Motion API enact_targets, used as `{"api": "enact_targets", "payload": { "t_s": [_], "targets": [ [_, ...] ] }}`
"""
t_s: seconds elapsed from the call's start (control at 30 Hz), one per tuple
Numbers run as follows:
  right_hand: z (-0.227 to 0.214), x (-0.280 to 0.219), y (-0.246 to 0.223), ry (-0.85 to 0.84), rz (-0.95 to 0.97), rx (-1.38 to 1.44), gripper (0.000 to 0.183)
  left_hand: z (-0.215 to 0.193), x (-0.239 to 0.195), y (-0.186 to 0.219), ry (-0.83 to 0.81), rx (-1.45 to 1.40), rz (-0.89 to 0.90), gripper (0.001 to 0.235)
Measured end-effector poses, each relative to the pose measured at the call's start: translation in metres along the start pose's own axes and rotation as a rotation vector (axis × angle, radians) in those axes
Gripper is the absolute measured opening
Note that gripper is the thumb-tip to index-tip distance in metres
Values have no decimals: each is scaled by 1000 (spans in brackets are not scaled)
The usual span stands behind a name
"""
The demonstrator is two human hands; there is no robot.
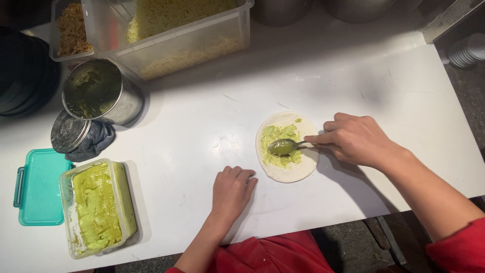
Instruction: The person spreads a green paste onto a round dough base using a spoon, then sprinkles shredded cheese over the top. They transfer the prepared pizza onto a perforated metal peel and carry it toward the oven.
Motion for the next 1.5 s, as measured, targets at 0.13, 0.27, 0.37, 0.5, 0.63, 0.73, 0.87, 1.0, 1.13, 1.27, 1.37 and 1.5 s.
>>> {"api": "enact_targets", "payload": {
  "t_s": [0.13, 0.27, 0.37, 0.5, 0.63, 0.73, 0.87, 1.0, 1.13, 1.27, 1.37, 1.5],
  "targets": [
    [7, 6, -10, -16, -33, 52, 24, 13, 18, 9, -52, 2, 12, 16],
    [14, -3, 5, -84, -179, -7, 31, 23, 18, 14, 61, 0, 91, 21],
    [24, -2, 16, 29, -262, -26, 44, 23, 16, 15, 155, -15, 138, 25],
    [34, 6, -3, 262, -366, -182, 53, 25, 13, 4, 73, -75, 65, 26],
    [44, 4, 12, 388, -230, -291, 38, -4, 4, 6, 48, -187, 8, 23],
    [37, -11, 26, 406, -8, -379, 43, -25, -12, -4, 125, -220, -37, 22],
    [30, -12, 2, 268, 24, -312, 39, -35, -21, -16, 196, -215, -109, 21],
    [35, -1, -20, 440, 46, -274, 28, -40, -13, -3, 190, -238, -43, 22],
    [32, -22, 4, 271, 214, -361, 27, -47, -28, -10, 171, -278, -126, 25],
    [14, -36, -15, 120, 230, -283, 39, -50, -40, -19, 198, -339, -259, 27],
    [32, -36, -28, 104, 216, -219, 35, -50, -39, -13, 170, -355, -265, 29],
    [50, -56, -9, 116, 362, -351, 47, -54, -44, -12, 176, -358, -284, 29]
  ]
}}
Point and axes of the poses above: each hand's wrist, its own x-axis towards the middle knuckle, its own z-axis out of the palm, y = z × x, the point moved 4 cm from there along x, towards the middle knuckle, and after that the axes turned 14 degrees about -x, right-handed, at the moved point
